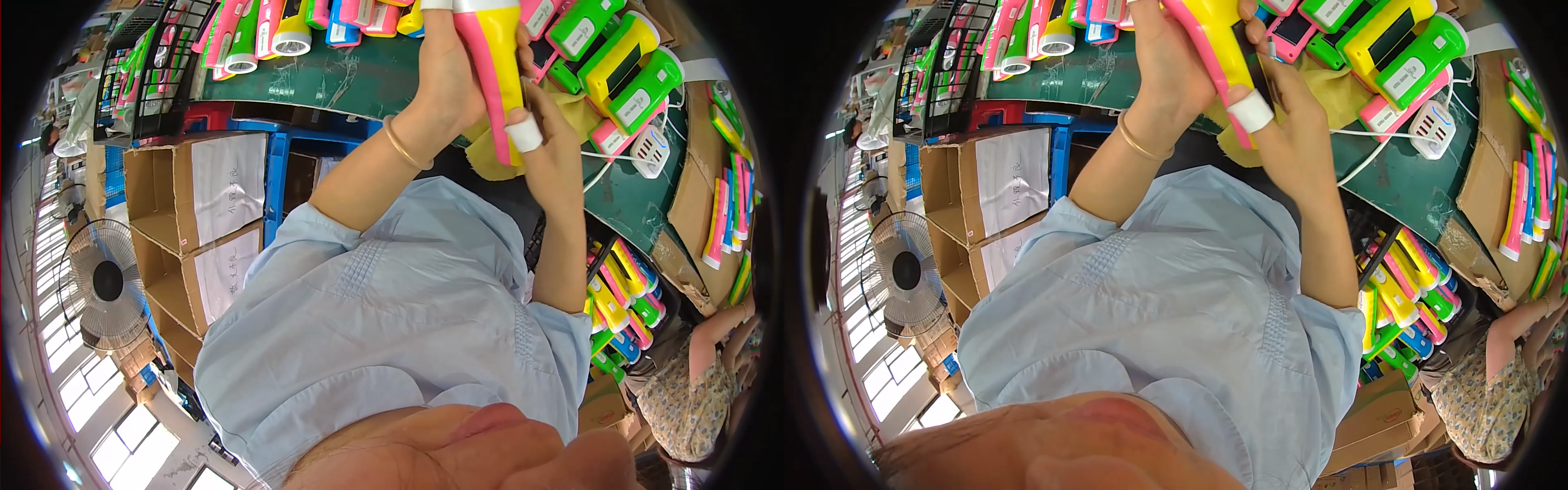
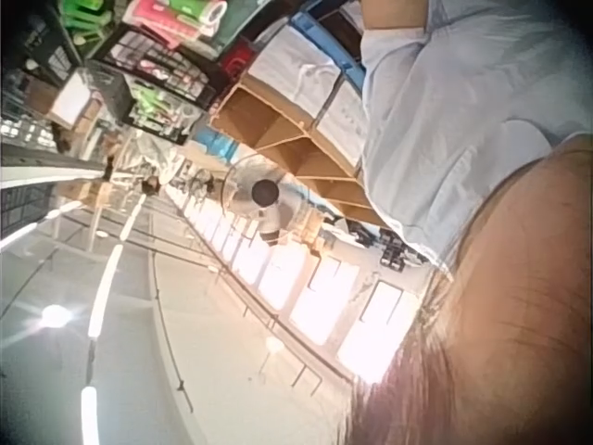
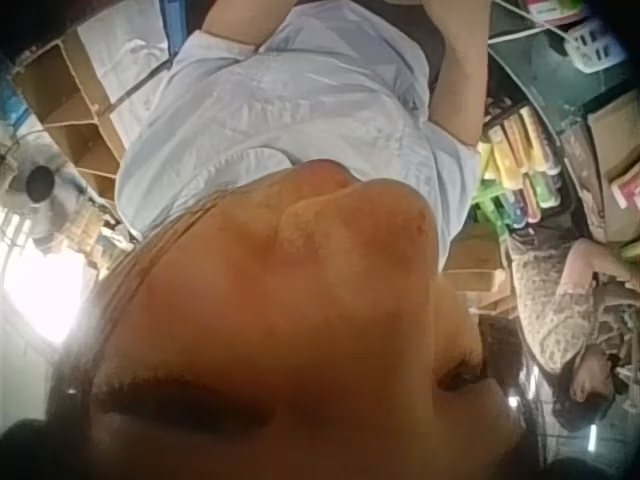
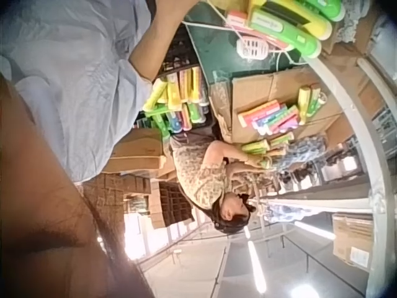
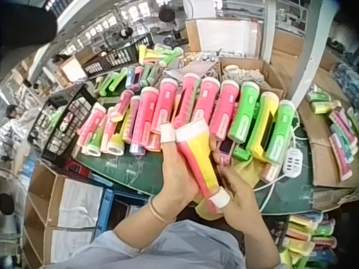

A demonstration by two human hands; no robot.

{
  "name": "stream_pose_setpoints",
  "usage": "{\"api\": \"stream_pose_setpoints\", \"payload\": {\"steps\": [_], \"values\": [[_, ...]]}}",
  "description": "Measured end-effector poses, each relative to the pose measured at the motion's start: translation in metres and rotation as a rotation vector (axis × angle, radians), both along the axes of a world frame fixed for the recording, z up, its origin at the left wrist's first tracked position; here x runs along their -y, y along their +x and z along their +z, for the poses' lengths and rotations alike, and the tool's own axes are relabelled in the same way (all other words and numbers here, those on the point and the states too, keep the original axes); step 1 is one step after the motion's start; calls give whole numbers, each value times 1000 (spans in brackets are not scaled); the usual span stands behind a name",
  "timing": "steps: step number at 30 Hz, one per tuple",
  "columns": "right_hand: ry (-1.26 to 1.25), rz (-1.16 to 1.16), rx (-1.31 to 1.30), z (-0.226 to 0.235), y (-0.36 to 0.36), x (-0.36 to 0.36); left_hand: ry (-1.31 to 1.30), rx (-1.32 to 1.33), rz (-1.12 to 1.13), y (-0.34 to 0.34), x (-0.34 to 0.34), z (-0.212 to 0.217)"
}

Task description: Inspecting and cleaning handheld flashlights on an assembly line by turning them on and wiping them with a cloth.

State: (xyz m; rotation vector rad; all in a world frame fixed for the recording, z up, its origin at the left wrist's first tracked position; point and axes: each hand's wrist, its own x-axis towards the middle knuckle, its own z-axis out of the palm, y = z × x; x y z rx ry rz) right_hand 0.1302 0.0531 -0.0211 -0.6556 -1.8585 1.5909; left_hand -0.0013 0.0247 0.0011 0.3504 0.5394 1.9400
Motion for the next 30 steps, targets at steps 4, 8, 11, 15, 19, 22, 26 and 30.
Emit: {"api": "stream_pose_setpoints", "payload": {"steps": [4,8,11,15,19,22,26,30], "values": [[-281,106,80,4,1,-15,-95,-248,137,12,-4,-3],[-212,108,-10,-13,-2,-16,-212,-344,160,14,-9,-5],[-157,77,-29,-12,2,-18,-192,-325,-1,11,-17,7],[-619,185,-53,0,16,-27,-336,-479,149,25,-28,26],[-572,41,-68,-5,19,-32,-199,-714,118,19,-35,17],[-468,-29,-203,-9,19,-29,-245,-1145,313,19,-41,-15],[-191,59,-90,-4,18,-34,-146,-589,-74,17,-36,-8],[-407,-136,-145,28,42,-39,-185,-440,-58,32,-55,15]]}}
